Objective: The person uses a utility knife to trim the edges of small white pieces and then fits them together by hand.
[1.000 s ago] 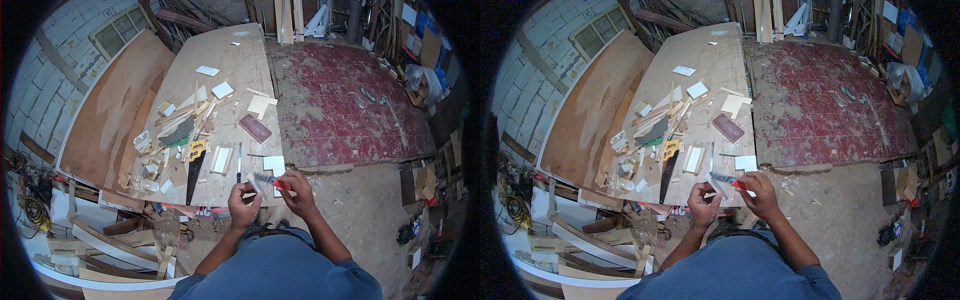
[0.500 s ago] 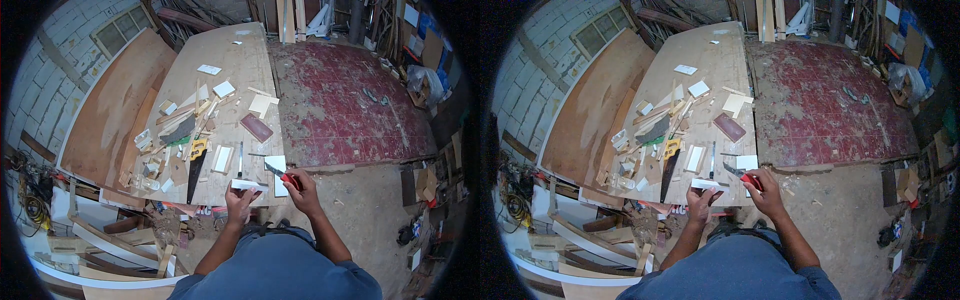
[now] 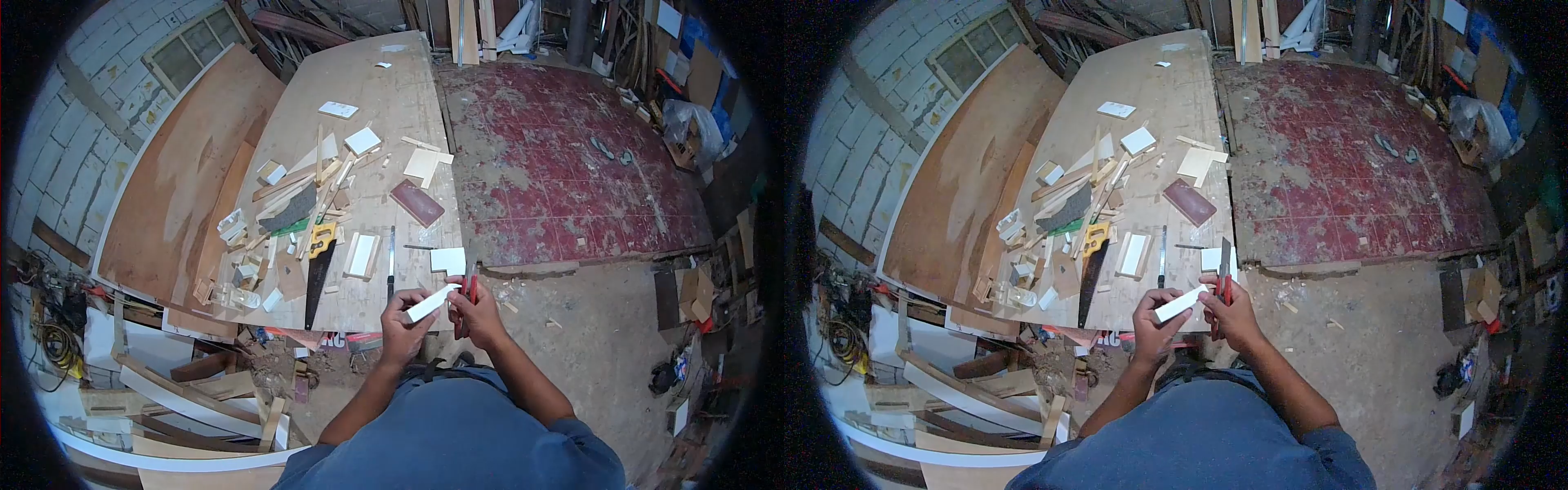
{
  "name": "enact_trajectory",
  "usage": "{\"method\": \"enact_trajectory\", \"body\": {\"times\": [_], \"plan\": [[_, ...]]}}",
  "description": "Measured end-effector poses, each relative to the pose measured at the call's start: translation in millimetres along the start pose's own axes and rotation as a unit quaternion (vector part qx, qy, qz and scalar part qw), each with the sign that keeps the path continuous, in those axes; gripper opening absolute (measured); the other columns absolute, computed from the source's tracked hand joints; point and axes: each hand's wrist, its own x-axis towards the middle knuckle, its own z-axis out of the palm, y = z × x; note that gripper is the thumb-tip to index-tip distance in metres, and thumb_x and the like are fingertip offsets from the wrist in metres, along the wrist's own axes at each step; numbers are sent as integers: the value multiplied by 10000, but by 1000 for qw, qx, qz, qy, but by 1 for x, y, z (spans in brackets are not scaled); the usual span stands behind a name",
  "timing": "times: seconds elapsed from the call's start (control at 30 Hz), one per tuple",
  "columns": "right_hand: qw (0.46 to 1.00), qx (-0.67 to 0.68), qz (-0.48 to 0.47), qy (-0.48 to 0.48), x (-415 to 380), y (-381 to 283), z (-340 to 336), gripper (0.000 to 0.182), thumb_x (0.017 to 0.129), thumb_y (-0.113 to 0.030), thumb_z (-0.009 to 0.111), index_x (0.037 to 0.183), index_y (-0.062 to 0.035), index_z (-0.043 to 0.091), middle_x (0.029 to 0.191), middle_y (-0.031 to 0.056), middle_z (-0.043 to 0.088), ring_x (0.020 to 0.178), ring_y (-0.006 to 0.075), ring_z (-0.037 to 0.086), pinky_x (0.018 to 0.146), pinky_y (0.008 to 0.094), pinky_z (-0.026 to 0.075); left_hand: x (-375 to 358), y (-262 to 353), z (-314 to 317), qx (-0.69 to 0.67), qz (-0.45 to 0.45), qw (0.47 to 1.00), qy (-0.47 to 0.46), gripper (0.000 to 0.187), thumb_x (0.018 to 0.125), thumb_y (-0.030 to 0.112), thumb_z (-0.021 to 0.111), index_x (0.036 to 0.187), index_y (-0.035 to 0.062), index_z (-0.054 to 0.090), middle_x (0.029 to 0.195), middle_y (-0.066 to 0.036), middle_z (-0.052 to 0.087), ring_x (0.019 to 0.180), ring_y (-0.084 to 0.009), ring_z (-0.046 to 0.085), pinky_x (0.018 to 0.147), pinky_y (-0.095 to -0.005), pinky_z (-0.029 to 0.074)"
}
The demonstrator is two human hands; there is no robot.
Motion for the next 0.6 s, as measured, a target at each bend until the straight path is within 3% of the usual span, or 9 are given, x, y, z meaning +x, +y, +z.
{"method": "enact_trajectory", "body": {"times": [0.13,0.17,0.2,0.27,0.37,0.4,0.47,0.6], "plan": [[1000,4,-23,9,1,-5,-1,344,853,-118,704,1151,-47,547,701,0,547,561,93,513,502,238,408,-1,-3,-5,48,14,996,-80,371,761,-141,678,1071,26,560,1117,-113,606,1036,-167,607,884,-301,535],[1000,4,-22,10,2,-6,-3,344,853,-118,704,1151,-47,547,701,0,547,561,93,513,502,238,408,-2,-7,-7,-66,-14,993,-96,333,814,-90,626,1130,-11,557,1157,-135,600,1034,-194,628,889,-325,549],[999,7,-32,16,3,-7,-5,335,852,-116,704,1140,-49,547,699,-2,546,561,90,510,501,238,406,-2,-3,-9,-66,-14,993,-96,333,814,-90,626,1130,-11,557,1157,-135,600,1034,-194,628,889,-325,549],[999,10,-42,21,6,-11,-8,326,851,-114,703,1129,-52,546,698,-5,544,560,86,506,501,237,404,-2,7,-18,-185,-199,958,-96,335,868,-12,569,1198,-55,536,1200,-160,593,1014,-218,646,891,-346,550],[998,-10,-56,23,8,-20,-9,292,842,-84,719,1087,-50,565,709,-22,543,580,62,492,506,222,384,0,7,-22,-256,-252,921,-149,386,907,85,568,1251,-83,518,1195,-167,606,1000,-217,650,876,-346,550],[998,-10,-57,24,9,-22,-9,292,842,-84,719,1087,-50,565,709,-22,543,580,62,492,506,222,384,0,7,-22,-256,-252,921,-150,386,907,85,568,1251,-83,518,1195,-167,606,1000,-217,650,876,-346,550],[996,-39,-75,30,11,-24,-7,283,844,-82,720,1079,-48,566,705,-28,546,589,55,498,511,217,392,-2,7,-19,-94,-236,952,-170,420,902,102,613,1276,-68,523,1142,-159,634,998,-205,645,870,-342,546],[993,-64,-83,55,16,-23,-6,279,845,-86,721,1074,-44,567,709,-31,553,593,49,503,517,213,400,-4,13,-10,-31,-235,958,-164,380,874,77,675,1215,-54,570,1057,-121,652,945,-170,651,827,-315,558]]}}
